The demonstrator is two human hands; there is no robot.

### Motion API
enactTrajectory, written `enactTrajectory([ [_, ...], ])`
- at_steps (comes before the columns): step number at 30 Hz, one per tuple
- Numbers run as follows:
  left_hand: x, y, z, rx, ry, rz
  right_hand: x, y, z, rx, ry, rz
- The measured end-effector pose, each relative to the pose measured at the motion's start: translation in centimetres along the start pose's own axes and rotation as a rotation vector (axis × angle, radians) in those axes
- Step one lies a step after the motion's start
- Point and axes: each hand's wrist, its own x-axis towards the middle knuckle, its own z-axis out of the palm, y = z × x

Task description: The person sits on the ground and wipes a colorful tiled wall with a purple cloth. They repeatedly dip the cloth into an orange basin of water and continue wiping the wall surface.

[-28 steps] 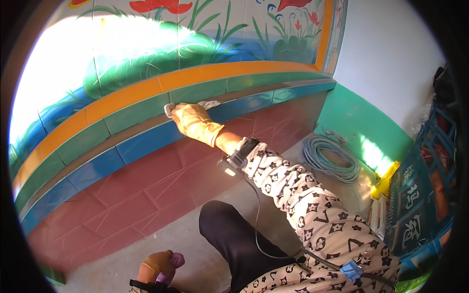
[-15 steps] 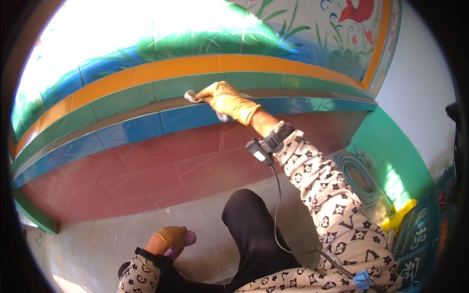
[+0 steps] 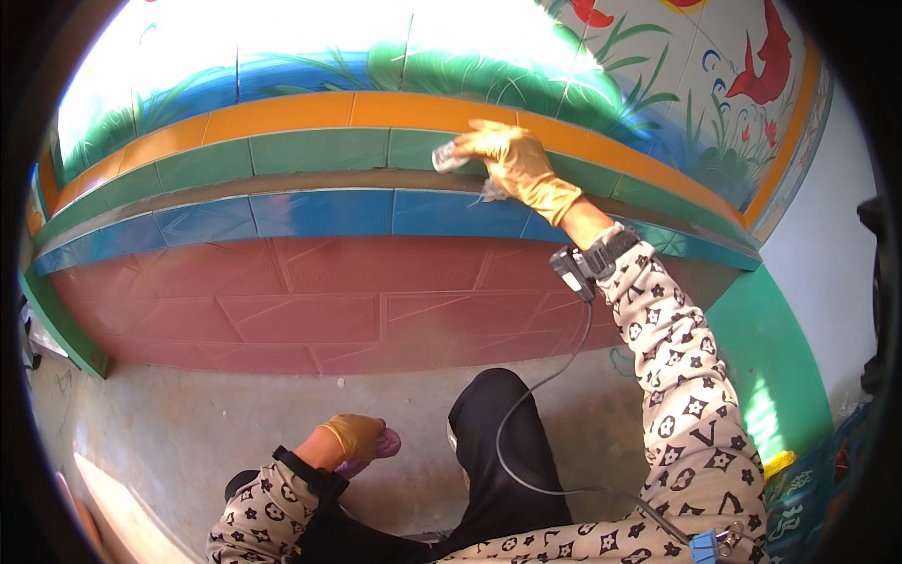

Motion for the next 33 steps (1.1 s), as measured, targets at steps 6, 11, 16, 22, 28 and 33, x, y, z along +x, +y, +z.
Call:
enactTrajectory([
  [6,-0.9,0.2,-0.3,-0.002,0.016,0.003,-7.7,-1.0,0.0,-0.302,-0.201,0.194],
  [11,-2.2,0.8,0.1,0.005,0.052,-0.007,-8.0,-1.3,-2.8,0.131,-0.253,0.319],
  [16,-0.6,-0.6,2.9,-0.068,0.08,0.076,-3.7,-3.8,-3.1,-0.006,-0.345,0.278],
  [22,2.7,-1.1,6.2,-0.029,0.095,0.232,4.1,-9.3,1.3,0.259,-0.29,0.296],
  [28,4.1,0.4,3.8,0.258,-0.004,0.227,13.3,-12.5,8.8,0.455,-0.31,0.183],
  [33,1.3,1.2,1.7,0.096,0.011,0.085,21.2,-16.7,13.0,0.526,-0.371,0.066],
])
